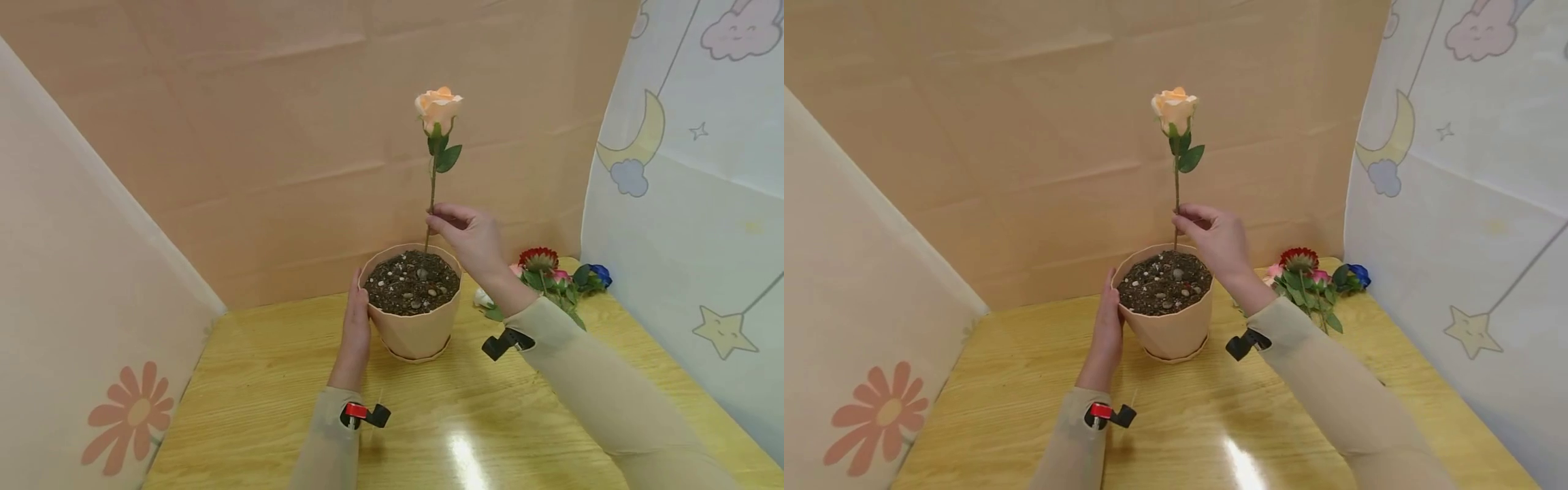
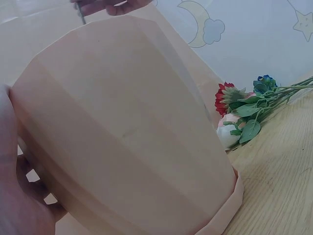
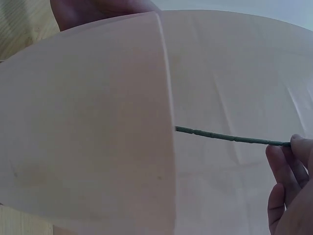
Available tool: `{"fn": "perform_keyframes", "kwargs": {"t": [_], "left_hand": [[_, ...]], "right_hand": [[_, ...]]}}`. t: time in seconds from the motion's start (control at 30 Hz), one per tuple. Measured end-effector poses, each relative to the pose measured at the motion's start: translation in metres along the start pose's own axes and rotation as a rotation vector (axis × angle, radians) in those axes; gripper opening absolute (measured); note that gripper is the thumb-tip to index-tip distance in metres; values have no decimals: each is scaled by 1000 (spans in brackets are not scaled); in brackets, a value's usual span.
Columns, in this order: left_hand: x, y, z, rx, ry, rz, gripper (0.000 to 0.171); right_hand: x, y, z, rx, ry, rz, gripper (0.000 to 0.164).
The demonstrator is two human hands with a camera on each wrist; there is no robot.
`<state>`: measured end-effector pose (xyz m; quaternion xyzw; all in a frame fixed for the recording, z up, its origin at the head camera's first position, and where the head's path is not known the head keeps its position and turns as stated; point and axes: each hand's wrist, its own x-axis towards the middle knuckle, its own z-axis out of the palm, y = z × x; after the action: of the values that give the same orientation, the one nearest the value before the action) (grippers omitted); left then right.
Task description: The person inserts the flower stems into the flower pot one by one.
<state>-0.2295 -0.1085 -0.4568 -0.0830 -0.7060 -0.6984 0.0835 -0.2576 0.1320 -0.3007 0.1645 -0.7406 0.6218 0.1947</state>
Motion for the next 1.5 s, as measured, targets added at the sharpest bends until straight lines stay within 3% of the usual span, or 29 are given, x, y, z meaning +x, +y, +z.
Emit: {"fn": "perform_keyframes", "kwargs": {"t": [0.43, 0.87, 1.13, 1.5], "left_hand": [[-1, 1, 0, -9, 9, 11, 60], [-4, 3, 3, 17, 30, 16, 60], [-4, 6, 5, 18, 25, 34, 60], [-6, 6, 5, 7, 20, 28, 60]], "right_hand": [[10, 11, 42, -92, -49, -51, 26], [15, 24, 63, -163, -117, -76, 28], [13, 35, 69, -198, -157, -86, 30], [14, 40, 71, -350, -222, -101, 30]]}}
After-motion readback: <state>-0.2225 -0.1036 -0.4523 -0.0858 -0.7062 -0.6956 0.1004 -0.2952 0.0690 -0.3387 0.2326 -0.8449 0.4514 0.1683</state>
